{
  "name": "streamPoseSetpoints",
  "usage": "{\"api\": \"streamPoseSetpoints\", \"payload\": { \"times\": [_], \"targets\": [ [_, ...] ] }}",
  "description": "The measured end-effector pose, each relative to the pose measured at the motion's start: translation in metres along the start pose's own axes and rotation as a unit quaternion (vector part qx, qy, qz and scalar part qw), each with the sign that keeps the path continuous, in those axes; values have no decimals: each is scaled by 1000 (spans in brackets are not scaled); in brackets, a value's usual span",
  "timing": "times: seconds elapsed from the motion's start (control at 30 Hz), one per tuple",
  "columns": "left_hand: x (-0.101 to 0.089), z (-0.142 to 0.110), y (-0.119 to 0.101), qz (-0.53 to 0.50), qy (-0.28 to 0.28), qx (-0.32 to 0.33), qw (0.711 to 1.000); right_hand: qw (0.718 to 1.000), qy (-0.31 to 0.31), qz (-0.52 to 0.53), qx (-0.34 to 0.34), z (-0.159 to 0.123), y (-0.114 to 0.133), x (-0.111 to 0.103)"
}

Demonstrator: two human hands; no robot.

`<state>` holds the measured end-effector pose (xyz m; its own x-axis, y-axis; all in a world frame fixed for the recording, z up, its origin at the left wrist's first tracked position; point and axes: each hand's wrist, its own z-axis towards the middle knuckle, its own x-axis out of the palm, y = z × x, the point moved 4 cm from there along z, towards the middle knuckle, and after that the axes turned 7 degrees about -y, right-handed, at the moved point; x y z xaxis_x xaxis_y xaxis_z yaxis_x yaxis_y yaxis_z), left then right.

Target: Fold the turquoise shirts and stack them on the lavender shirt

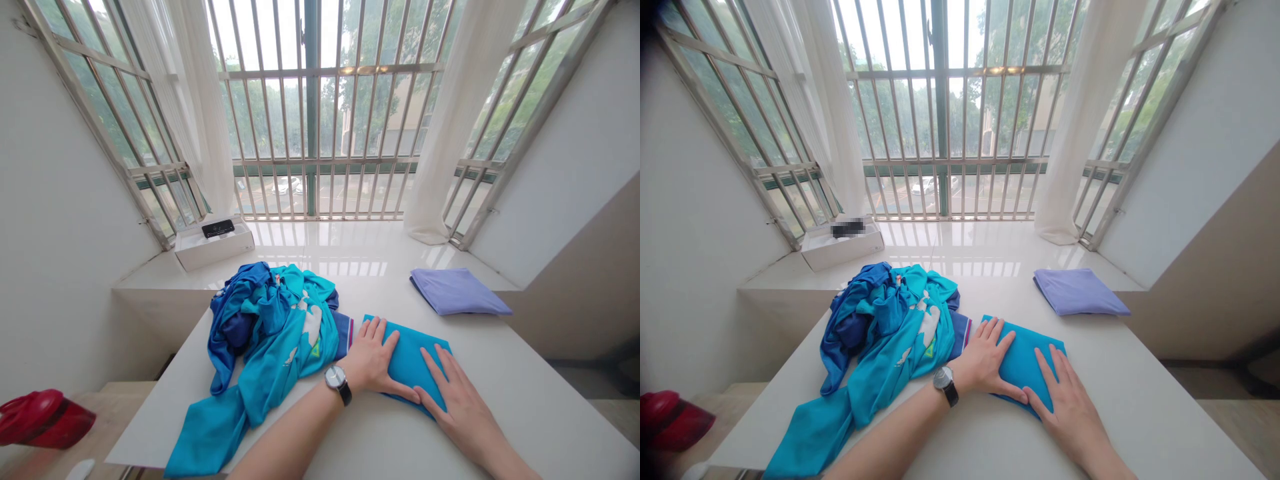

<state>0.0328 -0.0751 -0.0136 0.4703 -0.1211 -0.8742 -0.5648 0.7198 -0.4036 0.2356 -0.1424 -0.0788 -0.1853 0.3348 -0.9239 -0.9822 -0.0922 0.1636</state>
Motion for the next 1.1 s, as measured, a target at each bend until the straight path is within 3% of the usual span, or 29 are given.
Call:
{"api": "streamPoseSetpoints", "payload": {
  "times": [1.1],
  "targets": [
    [-1, 1, 0, 2, -5, 7, 1000, 1000, 4, 7, 7, 1, 1, -1]
  ]
}}
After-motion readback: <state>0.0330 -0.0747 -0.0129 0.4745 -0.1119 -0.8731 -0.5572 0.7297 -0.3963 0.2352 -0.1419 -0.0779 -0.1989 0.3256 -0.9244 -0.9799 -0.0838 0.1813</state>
